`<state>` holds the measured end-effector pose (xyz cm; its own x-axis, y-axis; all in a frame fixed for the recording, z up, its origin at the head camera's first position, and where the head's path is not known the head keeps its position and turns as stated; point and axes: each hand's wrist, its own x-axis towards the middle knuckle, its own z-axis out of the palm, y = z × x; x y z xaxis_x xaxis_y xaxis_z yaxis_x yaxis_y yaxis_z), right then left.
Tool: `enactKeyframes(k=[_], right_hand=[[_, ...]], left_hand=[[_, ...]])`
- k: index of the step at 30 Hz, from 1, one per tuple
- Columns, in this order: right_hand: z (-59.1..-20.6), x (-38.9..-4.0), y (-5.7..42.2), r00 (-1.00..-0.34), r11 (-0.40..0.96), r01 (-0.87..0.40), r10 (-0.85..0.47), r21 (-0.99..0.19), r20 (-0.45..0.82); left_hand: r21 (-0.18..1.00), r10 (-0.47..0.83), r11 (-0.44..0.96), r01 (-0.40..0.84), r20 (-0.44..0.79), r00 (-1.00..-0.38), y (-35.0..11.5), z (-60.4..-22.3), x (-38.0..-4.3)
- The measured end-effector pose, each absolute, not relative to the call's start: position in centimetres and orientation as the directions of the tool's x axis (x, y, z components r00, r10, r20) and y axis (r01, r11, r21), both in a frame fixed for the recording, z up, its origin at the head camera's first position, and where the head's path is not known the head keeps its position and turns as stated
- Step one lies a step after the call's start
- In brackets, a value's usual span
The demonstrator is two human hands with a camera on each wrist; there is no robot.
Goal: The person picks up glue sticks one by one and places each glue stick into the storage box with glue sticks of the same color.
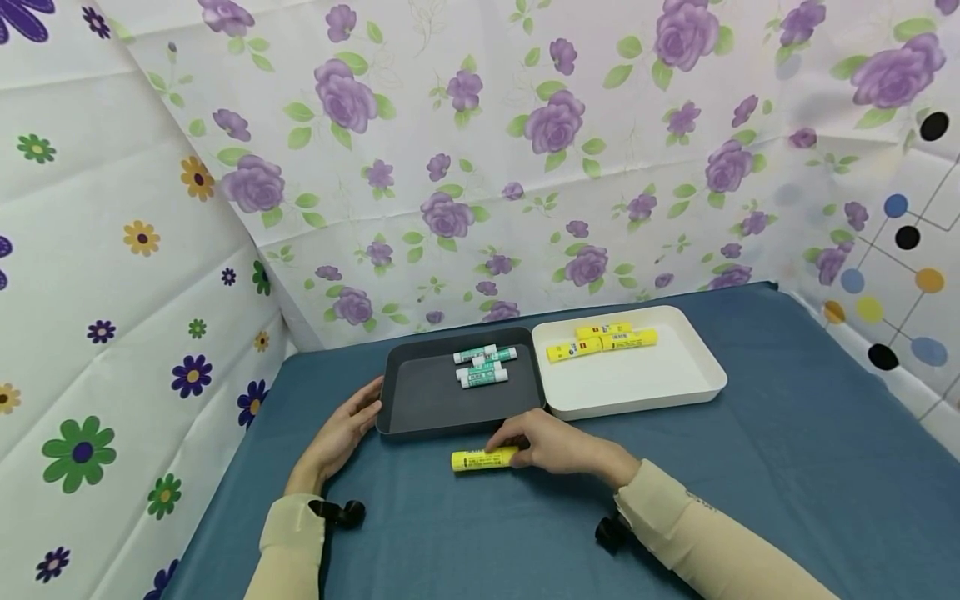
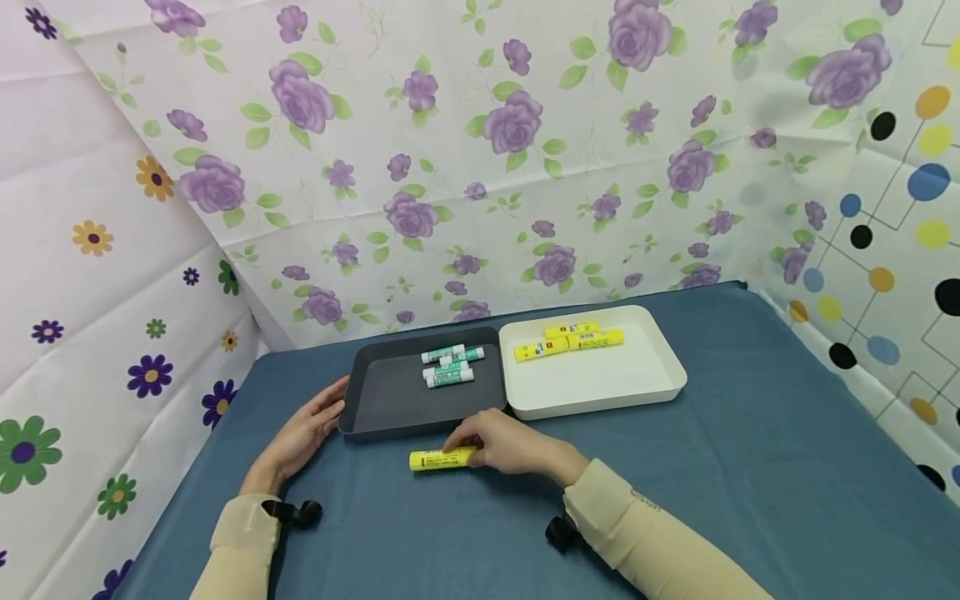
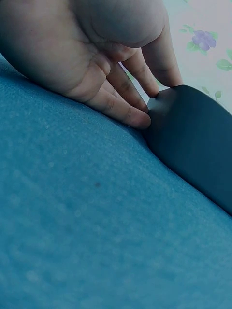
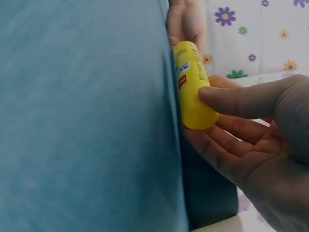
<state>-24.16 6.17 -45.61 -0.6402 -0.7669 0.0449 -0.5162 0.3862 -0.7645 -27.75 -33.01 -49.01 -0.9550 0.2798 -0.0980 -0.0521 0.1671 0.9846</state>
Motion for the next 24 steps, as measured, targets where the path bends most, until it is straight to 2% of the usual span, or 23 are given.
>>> enactKeyframes(k=[12, 24], right_hand=[[-42.6, -25.1, 8.5, -0.699, 0.339, -0.468, -0.707, -0.816, 0.107], [-40.8, -27.1, 11.9, -0.756, 0.358, -0.490, -0.629, -0.795, 0.182]], left_hand=[[0.986, 0.283, 0.156, -0.051, -0.094, -0.955, -33.0, -48.9, -27.8], [0.988, 0.292, 0.147, -0.052, -0.094, -0.952, -33.2, -49.1, -27.8]])
